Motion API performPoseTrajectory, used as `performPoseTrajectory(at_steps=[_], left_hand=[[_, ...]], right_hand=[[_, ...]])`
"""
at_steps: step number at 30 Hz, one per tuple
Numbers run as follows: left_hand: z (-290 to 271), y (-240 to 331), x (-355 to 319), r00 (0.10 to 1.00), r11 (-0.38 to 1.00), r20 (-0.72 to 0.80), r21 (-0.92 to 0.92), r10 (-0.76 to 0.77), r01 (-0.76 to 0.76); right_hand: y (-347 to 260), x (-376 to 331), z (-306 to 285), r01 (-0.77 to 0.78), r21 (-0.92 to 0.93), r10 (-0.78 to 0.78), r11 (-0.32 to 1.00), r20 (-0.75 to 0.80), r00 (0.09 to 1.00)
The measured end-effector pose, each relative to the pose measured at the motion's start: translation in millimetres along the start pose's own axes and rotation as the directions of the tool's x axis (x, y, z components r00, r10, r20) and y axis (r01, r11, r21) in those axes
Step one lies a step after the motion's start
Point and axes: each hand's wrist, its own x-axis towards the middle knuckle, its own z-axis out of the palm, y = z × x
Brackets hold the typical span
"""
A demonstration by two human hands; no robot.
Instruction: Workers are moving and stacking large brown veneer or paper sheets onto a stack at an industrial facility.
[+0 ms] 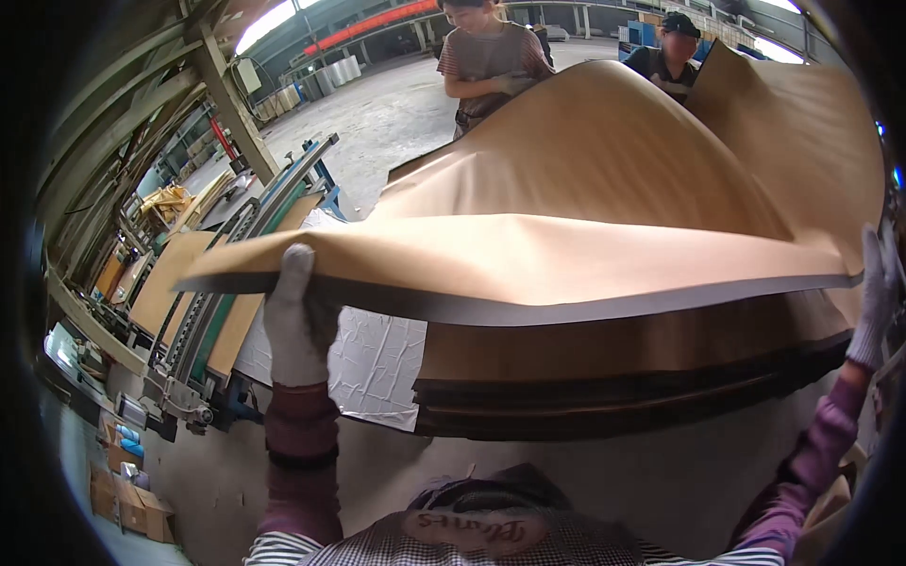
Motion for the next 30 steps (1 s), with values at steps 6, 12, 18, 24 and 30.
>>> performPoseTrajectory(at_steps=[6,12,18,24,30], left_hand=[[60.4,-9.4,-57.3,0.603,0.378,0.656,0.471,0.453,-0.797],[72.1,-6.7,-79.3,0.524,0.95,0.831,-0.019,0.188,-0.311],[-49.0,-100.7,-100.0,0.784,0.415,0.576,0.787,-0.232,-0.455],[-133.1,-98.0,-99.7,0.664,0.274,0.532,0.845,-0.526,-0.46],[-268.7,-71.8,-109.6,0.764,0.595,0.043,0.656,-0.644,0.464]], right_hand=[[-336.1,-144.3,-43.8,0.482,0.713,-0.847,0.509,0.317,0.425],[-395.5,-140.9,-44.7,0.541,0.708,-0.877,0.453,0.245,0.414],[-409.8,-135.2,34.5,0.919,0.074,-0.74,0.386,0.62,0.261],[-392.8,-151.1,-53.3,0.291,0.482,-0.46,0.827,0.28,0.843],[-400.5,-359.9,-17.1,0.217,0.808,-0.772,0.548,0.588,-0.242]])
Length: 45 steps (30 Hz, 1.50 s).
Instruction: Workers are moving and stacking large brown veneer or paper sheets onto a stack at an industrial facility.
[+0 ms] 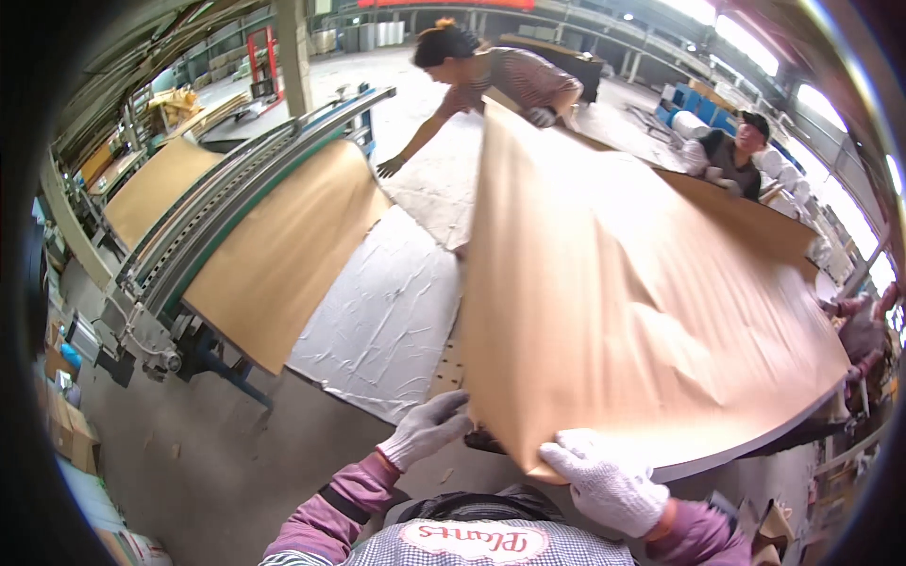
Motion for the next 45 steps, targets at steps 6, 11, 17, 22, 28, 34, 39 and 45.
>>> performPoseTrajectory(at_steps=[6,11,17,22,28,34,39,45], left_hand=[[-173.3,-189.5,11.9,0.77,0.931,-0.524,-0.227,-0.365,0.286],[-335.3,-316.3,4.3,0.24,0.799,-0.831,-0.34,-0.503,0.497],[-480.5,-419.4,50.2,-0.013,0.834,-0.917,-0.369,-0.399,0.411],[-538.0,-465.0,83.4,0.4,0.83,-0.738,-0.544,-0.543,0.122],[-412.5,-333.2,62.5,0.63,0.785,-0.63,-0.618,-0.454,-0.052],[-355.8,-192.7,21.6,0.618,0.885,-0.739,-0.444,-0.27,-0.144],[-315.6,-68.2,-30.7,0.644,0.832,-0.691,-0.535,-0.328,-0.149],[-218.5,70.4,-88.9,0.635,0.804,-0.753,-0.48,-0.171,-0.353]], right_hand=[[26.6,29.2,123.7,-0.516,-0.337,0.311,0.787,-0.506,0.805],[-10.8,119.1,160.4,-0.482,-0.439,0.399,0.758,-0.272,0.875],[-48.7,175.4,213.3,-0.308,-0.033,0.31,0.951,0.047,0.95],[-60.1,172.7,284.9,-0.732,0.356,0.623,0.58,0.386,0.681],[-27.2,328.1,365.4,-0.835,0.442,0.526,0.327,0.65,0.549],[7.4,351.8,351.2,-0.439,0.6,0.205,-0.669,0.717,0.666],[-28.9,386.4,173.1,-0.042,0.909,0.294,-0.416,0.178,0.939],[-54.9,359.9,53.9,0.189,0.977,0.111,0.104,-0.2,0.973]])
